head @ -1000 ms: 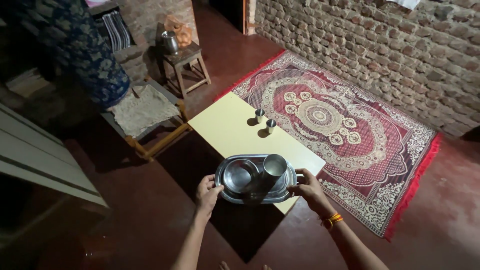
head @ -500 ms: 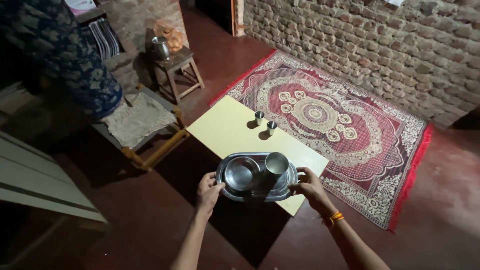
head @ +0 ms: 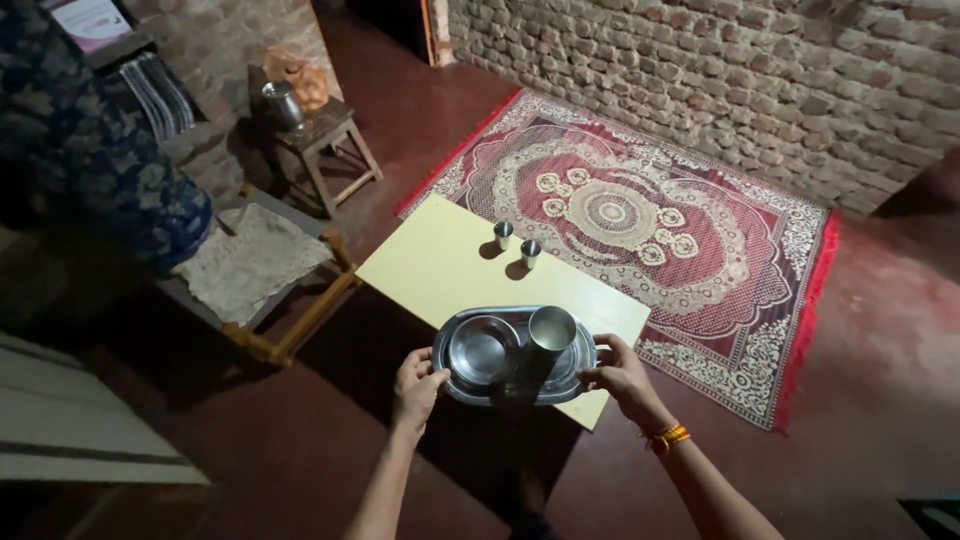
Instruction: The person carries a metal tray with a bowl and cup to a table, then removes and rearranges the items. They return to a kitchen counter to retrieve a small bowl, place it on the tray, and bring the tray back to the table to set it down and adjust the items.
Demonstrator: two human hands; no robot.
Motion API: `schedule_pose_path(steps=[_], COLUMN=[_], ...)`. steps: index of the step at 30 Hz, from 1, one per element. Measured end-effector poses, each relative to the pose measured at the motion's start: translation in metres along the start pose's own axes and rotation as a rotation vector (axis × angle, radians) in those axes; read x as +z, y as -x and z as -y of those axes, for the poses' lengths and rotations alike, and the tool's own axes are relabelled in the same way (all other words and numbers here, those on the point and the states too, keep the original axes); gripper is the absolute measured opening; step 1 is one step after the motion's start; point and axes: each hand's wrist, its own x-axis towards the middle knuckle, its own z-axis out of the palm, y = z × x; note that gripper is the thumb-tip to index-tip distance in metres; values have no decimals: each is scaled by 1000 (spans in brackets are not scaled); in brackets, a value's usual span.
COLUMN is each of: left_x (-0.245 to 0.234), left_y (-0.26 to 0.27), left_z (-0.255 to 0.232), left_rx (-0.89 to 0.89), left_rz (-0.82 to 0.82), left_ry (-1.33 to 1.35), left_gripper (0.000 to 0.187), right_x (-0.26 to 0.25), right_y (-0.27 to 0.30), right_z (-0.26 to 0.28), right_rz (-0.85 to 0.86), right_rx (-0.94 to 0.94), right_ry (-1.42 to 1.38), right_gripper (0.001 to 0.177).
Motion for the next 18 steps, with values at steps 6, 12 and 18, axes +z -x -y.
schedule_pose_path(steps=[6,12,18], left_x=[23,32,46], left_y=[-23,-70,-90], left_z=[-25,-15,-36], left_rx=[-10,71,10], left_rz=[-32,-18,-23], left_ry=[-41,1,74], left_gripper=[42,40,40], right_x=[-12,-21,-25], right_y=[-32,-71,-109], right_z=[15,26,39], right_rz=[16,33,-3], right_rx=[-26,-21,31], right_ry=[-18,-31,4], right_gripper=[58,58,61])
